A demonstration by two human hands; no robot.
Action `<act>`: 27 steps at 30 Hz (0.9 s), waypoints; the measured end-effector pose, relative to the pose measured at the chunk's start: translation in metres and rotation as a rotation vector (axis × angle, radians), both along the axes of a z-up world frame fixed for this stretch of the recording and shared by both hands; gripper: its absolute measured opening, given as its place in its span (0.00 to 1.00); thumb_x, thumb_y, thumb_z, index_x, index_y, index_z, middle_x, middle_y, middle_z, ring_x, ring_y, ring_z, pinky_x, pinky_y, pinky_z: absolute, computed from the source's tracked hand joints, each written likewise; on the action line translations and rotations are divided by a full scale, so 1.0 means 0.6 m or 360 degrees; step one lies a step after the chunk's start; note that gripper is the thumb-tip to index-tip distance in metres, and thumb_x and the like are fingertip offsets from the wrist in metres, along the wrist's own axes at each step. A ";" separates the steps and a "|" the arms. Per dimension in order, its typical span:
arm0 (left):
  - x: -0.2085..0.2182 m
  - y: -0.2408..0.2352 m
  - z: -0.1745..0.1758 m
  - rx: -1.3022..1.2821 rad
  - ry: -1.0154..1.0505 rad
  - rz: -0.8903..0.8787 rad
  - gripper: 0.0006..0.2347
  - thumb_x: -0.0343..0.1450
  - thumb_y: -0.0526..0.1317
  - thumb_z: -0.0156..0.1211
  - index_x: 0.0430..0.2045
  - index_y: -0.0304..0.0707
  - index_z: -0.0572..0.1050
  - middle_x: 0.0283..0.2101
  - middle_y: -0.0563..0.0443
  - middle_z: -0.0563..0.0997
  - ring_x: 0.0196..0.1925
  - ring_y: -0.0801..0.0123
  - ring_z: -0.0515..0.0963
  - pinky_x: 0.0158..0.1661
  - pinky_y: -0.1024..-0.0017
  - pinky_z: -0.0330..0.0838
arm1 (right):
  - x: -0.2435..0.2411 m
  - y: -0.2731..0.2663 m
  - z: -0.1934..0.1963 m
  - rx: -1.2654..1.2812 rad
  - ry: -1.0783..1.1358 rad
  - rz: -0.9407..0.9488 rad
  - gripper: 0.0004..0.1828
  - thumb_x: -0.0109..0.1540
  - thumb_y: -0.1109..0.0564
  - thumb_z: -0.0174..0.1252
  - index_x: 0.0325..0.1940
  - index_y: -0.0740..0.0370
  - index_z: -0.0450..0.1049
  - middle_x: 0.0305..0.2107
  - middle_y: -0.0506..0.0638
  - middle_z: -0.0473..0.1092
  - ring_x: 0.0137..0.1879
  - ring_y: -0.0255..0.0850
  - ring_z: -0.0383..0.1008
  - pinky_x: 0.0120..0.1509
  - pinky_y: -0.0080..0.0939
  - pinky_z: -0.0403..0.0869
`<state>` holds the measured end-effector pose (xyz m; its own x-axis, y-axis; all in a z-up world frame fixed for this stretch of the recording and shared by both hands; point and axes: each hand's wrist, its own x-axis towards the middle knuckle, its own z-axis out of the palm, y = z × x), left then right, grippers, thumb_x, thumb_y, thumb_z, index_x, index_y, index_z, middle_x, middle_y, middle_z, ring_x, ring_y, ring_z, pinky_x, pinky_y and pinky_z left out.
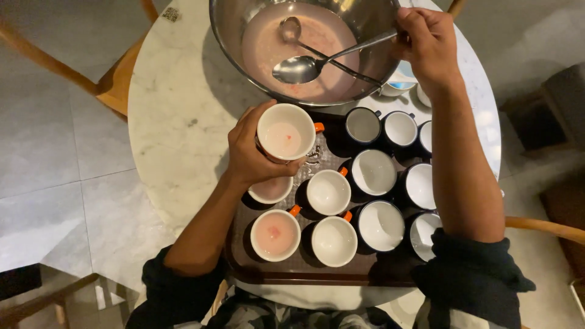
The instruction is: The person uses a ladle to scoop a pink liquid from a large metal bowl and pours it into small white cups arranged on a tray. They also use a spoon to add a small amount of a white substance from a separate container into the cups.
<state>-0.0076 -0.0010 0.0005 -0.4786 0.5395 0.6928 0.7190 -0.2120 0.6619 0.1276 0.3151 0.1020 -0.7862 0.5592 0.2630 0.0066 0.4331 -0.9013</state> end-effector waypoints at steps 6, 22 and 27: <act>0.004 -0.001 0.005 0.0086 0.0068 -0.0024 0.38 0.53 0.52 0.78 0.55 0.28 0.71 0.54 0.39 0.79 0.55 0.50 0.81 0.57 0.58 0.77 | 0.059 -0.046 0.024 -0.0005 0.0030 0.0141 0.25 0.77 0.57 0.43 0.26 0.55 0.47 0.20 0.44 0.41 0.26 0.32 0.39 0.31 0.36 0.44; 0.015 -0.003 0.007 0.0095 0.0175 -0.0003 0.39 0.54 0.58 0.74 0.54 0.28 0.72 0.53 0.41 0.81 0.53 0.50 0.81 0.57 0.57 0.74 | 0.140 -0.094 0.000 0.0046 -0.0195 0.0098 0.22 0.79 0.52 0.44 0.31 0.59 0.61 0.21 0.43 0.50 0.26 0.31 0.49 0.31 0.31 0.54; 0.016 -0.003 0.014 0.0107 0.0161 -0.0024 0.38 0.56 0.58 0.72 0.55 0.28 0.71 0.51 0.41 0.81 0.51 0.51 0.81 0.55 0.57 0.75 | 0.152 -0.117 0.022 0.0354 -0.0342 -0.0003 0.23 0.80 0.52 0.44 0.32 0.61 0.64 0.22 0.47 0.60 0.26 0.31 0.54 0.30 0.31 0.54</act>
<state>0.0020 -0.0028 0.0089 -0.3965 0.4969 0.7719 0.7778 -0.2648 0.5700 0.2187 0.2450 0.1149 -0.8361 0.5081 0.2069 0.1878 0.6193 -0.7624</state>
